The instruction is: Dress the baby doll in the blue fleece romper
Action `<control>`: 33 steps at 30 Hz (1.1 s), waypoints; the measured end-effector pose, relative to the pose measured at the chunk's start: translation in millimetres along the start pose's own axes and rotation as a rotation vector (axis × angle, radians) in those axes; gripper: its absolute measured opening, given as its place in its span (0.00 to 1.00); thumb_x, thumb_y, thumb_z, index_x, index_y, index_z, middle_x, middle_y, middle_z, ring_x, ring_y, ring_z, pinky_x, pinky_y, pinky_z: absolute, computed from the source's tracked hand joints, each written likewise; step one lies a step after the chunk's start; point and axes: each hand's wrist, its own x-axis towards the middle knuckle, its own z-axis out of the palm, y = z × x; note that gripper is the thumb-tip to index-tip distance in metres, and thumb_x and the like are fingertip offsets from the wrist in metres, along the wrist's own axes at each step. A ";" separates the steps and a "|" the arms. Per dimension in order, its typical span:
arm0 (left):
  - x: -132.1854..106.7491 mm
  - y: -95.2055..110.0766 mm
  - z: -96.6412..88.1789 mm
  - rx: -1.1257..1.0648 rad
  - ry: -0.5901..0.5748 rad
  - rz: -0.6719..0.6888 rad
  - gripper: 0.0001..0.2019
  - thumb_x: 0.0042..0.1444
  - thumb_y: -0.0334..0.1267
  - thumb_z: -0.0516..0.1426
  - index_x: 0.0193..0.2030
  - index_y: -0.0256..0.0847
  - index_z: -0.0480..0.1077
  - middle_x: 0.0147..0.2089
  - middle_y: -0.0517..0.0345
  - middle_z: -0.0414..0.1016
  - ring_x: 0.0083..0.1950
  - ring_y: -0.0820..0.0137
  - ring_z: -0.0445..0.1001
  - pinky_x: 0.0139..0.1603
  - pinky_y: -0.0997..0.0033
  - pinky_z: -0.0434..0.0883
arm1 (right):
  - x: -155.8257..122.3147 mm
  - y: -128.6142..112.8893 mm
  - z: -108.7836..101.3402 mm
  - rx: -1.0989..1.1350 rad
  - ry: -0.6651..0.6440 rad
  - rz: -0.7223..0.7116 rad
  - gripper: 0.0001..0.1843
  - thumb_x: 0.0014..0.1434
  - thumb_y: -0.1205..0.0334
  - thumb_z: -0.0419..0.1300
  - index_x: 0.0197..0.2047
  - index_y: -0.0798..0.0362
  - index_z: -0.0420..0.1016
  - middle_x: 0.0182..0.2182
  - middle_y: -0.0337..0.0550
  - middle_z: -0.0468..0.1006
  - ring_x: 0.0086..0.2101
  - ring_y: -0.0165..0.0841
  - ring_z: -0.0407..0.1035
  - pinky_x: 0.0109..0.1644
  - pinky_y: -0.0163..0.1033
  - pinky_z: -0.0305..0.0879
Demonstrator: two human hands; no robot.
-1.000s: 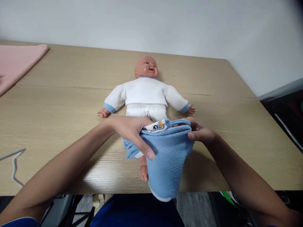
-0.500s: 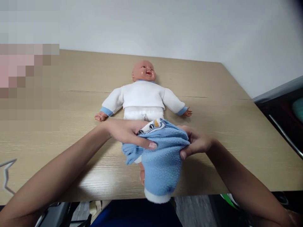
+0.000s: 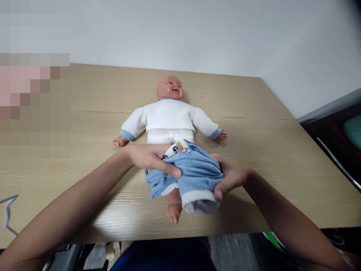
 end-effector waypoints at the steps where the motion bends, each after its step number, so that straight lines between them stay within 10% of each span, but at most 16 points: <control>1: -0.1 0.6 0.2 0.006 0.018 -0.002 0.17 0.70 0.52 0.69 0.43 0.38 0.84 0.41 0.54 0.85 0.50 0.61 0.82 0.62 0.63 0.80 | 0.7 0.8 0.5 -0.019 0.036 -0.004 0.28 0.51 0.43 0.85 0.40 0.55 0.83 0.31 0.38 0.79 0.33 0.31 0.72 0.39 0.32 0.73; 6: -5.0 -0.7 1.2 -0.041 0.166 -0.104 0.19 0.70 0.54 0.69 0.56 0.40 0.83 0.50 0.53 0.87 0.56 0.59 0.83 0.64 0.62 0.79 | 4.6 4.1 2.8 -0.016 0.311 -0.103 0.31 0.56 0.33 0.80 0.44 0.52 0.85 0.34 0.40 0.82 0.33 0.32 0.75 0.40 0.35 0.75; 13: 0.0 0.8 12.5 -0.195 0.176 -0.106 0.29 0.53 0.54 0.78 0.55 0.40 0.82 0.56 0.51 0.87 0.58 0.55 0.83 0.58 0.63 0.79 | 12.3 -10.5 19.8 -0.030 0.298 -0.192 0.24 0.63 0.40 0.78 0.37 0.52 0.81 0.28 0.37 0.76 0.29 0.30 0.69 0.38 0.35 0.70; 19: 5.4 16.5 42.1 0.070 0.457 -0.270 0.07 0.63 0.38 0.63 0.48 0.43 0.76 0.44 0.62 0.81 0.45 0.65 0.78 0.46 0.67 0.74 | 4.9 1.4 71.6 0.003 0.842 -0.027 0.16 0.63 0.48 0.75 0.47 0.50 0.84 0.37 0.39 0.83 0.34 0.33 0.73 0.39 0.36 0.73; 26: 6.4 6.0 66.6 0.535 0.456 -0.339 0.14 0.64 0.35 0.62 0.54 0.45 0.68 0.47 0.59 0.80 0.47 0.60 0.80 0.47 0.62 0.72 | -11.7 21.0 134.1 -0.132 1.126 0.129 0.23 0.66 0.45 0.68 0.59 0.48 0.81 0.47 0.45 0.88 0.48 0.43 0.82 0.51 0.44 0.80; 33: 11.6 -3.6 80.2 0.932 0.374 -0.442 0.33 0.67 0.33 0.62 0.78 0.50 0.65 0.61 0.44 0.77 0.63 0.46 0.77 0.63 0.45 0.77 | -21.1 37.7 143.0 -0.629 1.251 0.258 0.12 0.63 0.55 0.62 0.47 0.48 0.80 0.40 0.42 0.84 0.41 0.43 0.79 0.46 0.45 0.72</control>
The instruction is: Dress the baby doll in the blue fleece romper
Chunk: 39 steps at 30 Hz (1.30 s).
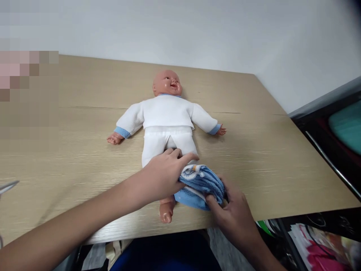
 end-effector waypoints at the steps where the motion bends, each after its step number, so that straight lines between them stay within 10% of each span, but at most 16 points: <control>1: -0.2 -0.4 1.5 -0.007 0.002 0.008 0.35 0.67 0.33 0.62 0.79 0.48 0.63 0.62 0.43 0.76 0.64 0.46 0.77 0.65 0.44 0.77 | 0.3 2.1 0.3 -0.007 -0.003 0.003 0.15 0.62 0.54 0.61 0.49 0.48 0.81 0.42 0.43 0.85 0.43 0.45 0.79 0.48 0.47 0.73; 9: 3.9 -1.8 12.9 -0.047 0.081 0.041 0.45 0.63 0.28 0.60 0.86 0.33 0.49 0.67 0.35 0.71 0.67 0.46 0.73 0.69 0.44 0.76 | -12.2 7.5 3.1 0.265 -0.291 0.242 0.38 0.62 0.46 0.61 0.73 0.49 0.70 0.65 0.54 0.82 0.67 0.55 0.74 0.70 0.59 0.72; 22: 8.4 -1.7 3.9 -0.032 -0.168 0.046 0.62 0.56 0.27 0.63 0.89 0.33 0.28 0.63 0.33 0.81 0.66 0.42 0.81 0.61 0.50 0.78 | -16.2 27.1 13.8 0.098 -0.125 -0.015 0.25 0.59 0.63 0.62 0.61 0.48 0.73 0.50 0.46 0.82 0.49 0.44 0.77 0.55 0.48 0.72; 31: 11.0 -26.3 -0.6 -0.455 -0.075 0.188 0.47 0.58 0.30 0.66 0.83 0.43 0.55 0.65 0.43 0.83 0.62 0.52 0.83 0.60 0.59 0.76 | -1.2 58.8 6.8 0.233 -0.209 -0.185 0.24 0.61 0.62 0.74 0.58 0.47 0.76 0.42 0.39 0.84 0.39 0.38 0.79 0.45 0.39 0.75; 39: 8.2 -29.3 -11.1 -0.566 -0.085 0.179 0.31 0.64 0.31 0.63 0.74 0.45 0.67 0.66 0.50 0.84 0.64 0.56 0.83 0.64 0.59 0.76 | 26.0 57.4 2.7 0.428 -0.197 -0.292 0.02 0.73 0.58 0.67 0.47 0.45 0.79 0.43 0.41 0.84 0.42 0.40 0.76 0.51 0.43 0.72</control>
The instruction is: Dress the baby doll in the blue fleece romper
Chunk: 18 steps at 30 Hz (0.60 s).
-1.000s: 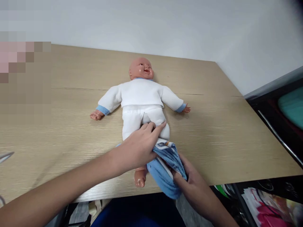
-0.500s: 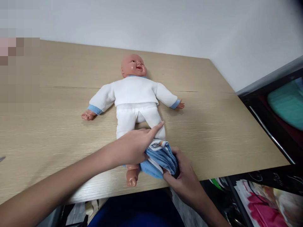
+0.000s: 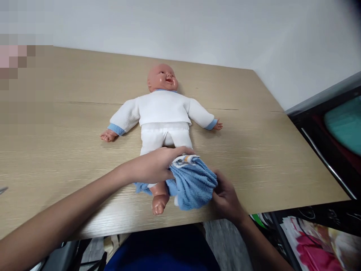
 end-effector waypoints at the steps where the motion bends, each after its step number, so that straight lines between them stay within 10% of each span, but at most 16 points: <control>1: -0.3 -0.5 0.4 0.002 0.005 -0.012 0.32 0.64 0.32 0.64 0.74 0.46 0.68 0.67 0.51 0.83 0.64 0.55 0.83 0.64 0.59 0.76 | 3.1 -4.6 1.2 0.011 -0.015 0.018 0.04 0.73 0.57 0.67 0.48 0.45 0.79 0.42 0.41 0.83 0.41 0.40 0.74 0.50 0.43 0.71; 8: -4.1 -0.1 3.2 0.044 0.024 -0.007 0.45 0.56 0.34 0.68 0.81 0.46 0.62 0.67 0.48 0.83 0.64 0.49 0.83 0.64 0.53 0.77 | -11.6 -33.5 5.0 0.039 -0.098 0.015 0.32 0.69 0.28 0.67 0.59 0.45 0.74 0.54 0.48 0.77 0.52 0.47 0.72 0.59 0.48 0.69; 18: -2.6 -4.4 -7.6 -0.135 -0.077 0.000 0.47 0.54 0.36 0.73 0.79 0.44 0.62 0.74 0.45 0.76 0.71 0.49 0.79 0.71 0.54 0.75 | 6.4 -19.6 27.8 -0.205 0.257 0.095 0.16 0.78 0.42 0.61 0.48 0.46 0.71 0.36 0.38 0.78 0.35 0.38 0.73 0.41 0.41 0.67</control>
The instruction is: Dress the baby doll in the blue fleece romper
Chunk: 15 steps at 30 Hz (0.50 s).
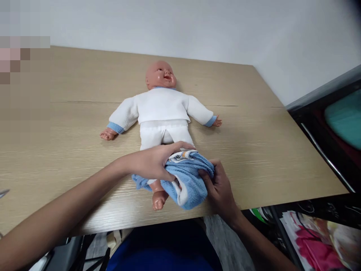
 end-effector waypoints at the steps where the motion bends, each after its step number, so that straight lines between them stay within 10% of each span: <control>1: 0.5 -1.2 -1.5 -0.019 -0.007 0.015 0.46 0.55 0.35 0.73 0.79 0.44 0.62 0.75 0.45 0.75 0.73 0.49 0.77 0.73 0.53 0.74 | 2.6 -2.5 1.2 -0.052 0.012 -0.023 0.15 0.79 0.43 0.60 0.49 0.46 0.71 0.36 0.38 0.79 0.35 0.39 0.74 0.40 0.42 0.66; 15: 0.1 -15.3 -11.7 -0.218 0.022 -0.011 0.31 0.51 0.36 0.75 0.61 0.41 0.73 0.52 0.54 0.85 0.55 0.56 0.84 0.55 0.62 0.81 | 66.3 -8.0 4.9 -0.082 0.036 -0.110 0.15 0.80 0.43 0.57 0.51 0.46 0.67 0.38 0.38 0.77 0.36 0.39 0.72 0.42 0.42 0.64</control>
